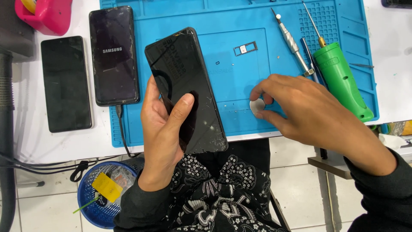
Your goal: Removing the SIM tray and prying off the back cover of a smartphone using specialized tools.
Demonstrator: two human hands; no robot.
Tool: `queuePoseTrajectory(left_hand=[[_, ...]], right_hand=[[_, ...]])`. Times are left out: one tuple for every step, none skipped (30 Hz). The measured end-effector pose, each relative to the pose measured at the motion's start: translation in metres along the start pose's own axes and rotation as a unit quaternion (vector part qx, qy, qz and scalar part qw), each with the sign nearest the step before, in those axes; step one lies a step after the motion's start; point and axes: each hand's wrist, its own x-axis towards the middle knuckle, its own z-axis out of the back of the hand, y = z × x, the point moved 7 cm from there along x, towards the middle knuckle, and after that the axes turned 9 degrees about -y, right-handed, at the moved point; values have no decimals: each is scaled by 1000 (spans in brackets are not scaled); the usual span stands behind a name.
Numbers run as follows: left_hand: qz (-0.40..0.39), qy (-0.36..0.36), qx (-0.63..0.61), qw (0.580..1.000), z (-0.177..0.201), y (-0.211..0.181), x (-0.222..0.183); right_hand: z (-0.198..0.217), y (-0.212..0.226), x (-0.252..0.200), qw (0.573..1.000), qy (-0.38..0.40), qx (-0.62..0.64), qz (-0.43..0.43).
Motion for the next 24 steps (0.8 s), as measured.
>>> queuePoseTrajectory(left_hand=[[1, -1, 0, 1000, 0, 0, 0], [-6, 0, 9, 1000, 0, 0, 0], [-13, 2, 19, 1000, 1, -1, 0], [-13, 1, 20, 1000, 1, -1, -1], [-11, -1, 19, 1000, 1, -1, -1], [-9, -3, 19, 1000, 0, -2, -1], [-12, -2, 18, 1000, 1, -1, -1], [-6, -1, 7, 1000, 1, 0, 0], [-1, -2, -3, 1000, 2, 1, 0], [-2, -2, -3, 1000, 2, 0, -1], [4, -3, -5, 1000, 2, -1, -1], [10, -3, -8, 1000, 2, -1, -1], [10, -6, -7, 1000, 3, 1, -1], [3, -11, -19, 1000, 3, 2, -1], [0, -17, -28, 999, 5, 3, -1], [3, -21, -25, 999, 7, 4, -2], [-4, -27, -38, 999, 9, 4, -2], [-10, -33, -51, 998, 11, 4, -2], [-8, -34, -49, 998, 10, 4, -2], [-8, -51, -55, 997, 11, 4, -2], [-7, -69, -61, 996, 13, 3, -3], [-4, -71, -60, 996, 14, 4, -4], [-12, -67, -51, 996, 13, 3, -4], [-19, -62, -43, 997, 13, 2, -5]], right_hand=[[2, 1, 2, 1000, 1, 0, 1], [1, 1, 4, 1000, 21, -14, -11], [0, 0, 5, 999, 39, -27, -22], [3, 3, 8, 999, 39, -26, -21], [2, 0, 9, 995, 75, -34, -62], [1, -3, 10, 988, 111, -41, -103], [2, -1, 10, 988, 109, -42, -102], [3, 0, 10, 988, 102, -24, -117], [4, 0, 10, 987, 96, -5, -131], [2, -2, 5, 987, 95, -5, -130], [3, -4, 3, 989, 73, 10, -127], [4, -6, 0, 991, 52, 25, -124], [2, -2, -9, 991, 55, 25, -122], [11, 6, -15, 993, -32, 75, -88], [20, 13, -24, 984, -115, 126, -57], [16, 21, -31, 984, -110, 130, -56], [24, 31, -41, 972, -191, 133, -28], [33, 41, -52, 953, -270, 135, 0], [25, 44, -55, 954, -268, 137, -1], [17, 40, -58, 935, -283, 209, -44], [9, 36, -63, 910, -294, 279, -87], [4, 38, -63, 910, -291, 280, -89], [-1, 38, -64, 896, -294, 315, -106], [-6, 37, -65, 881, -295, 350, -122]])
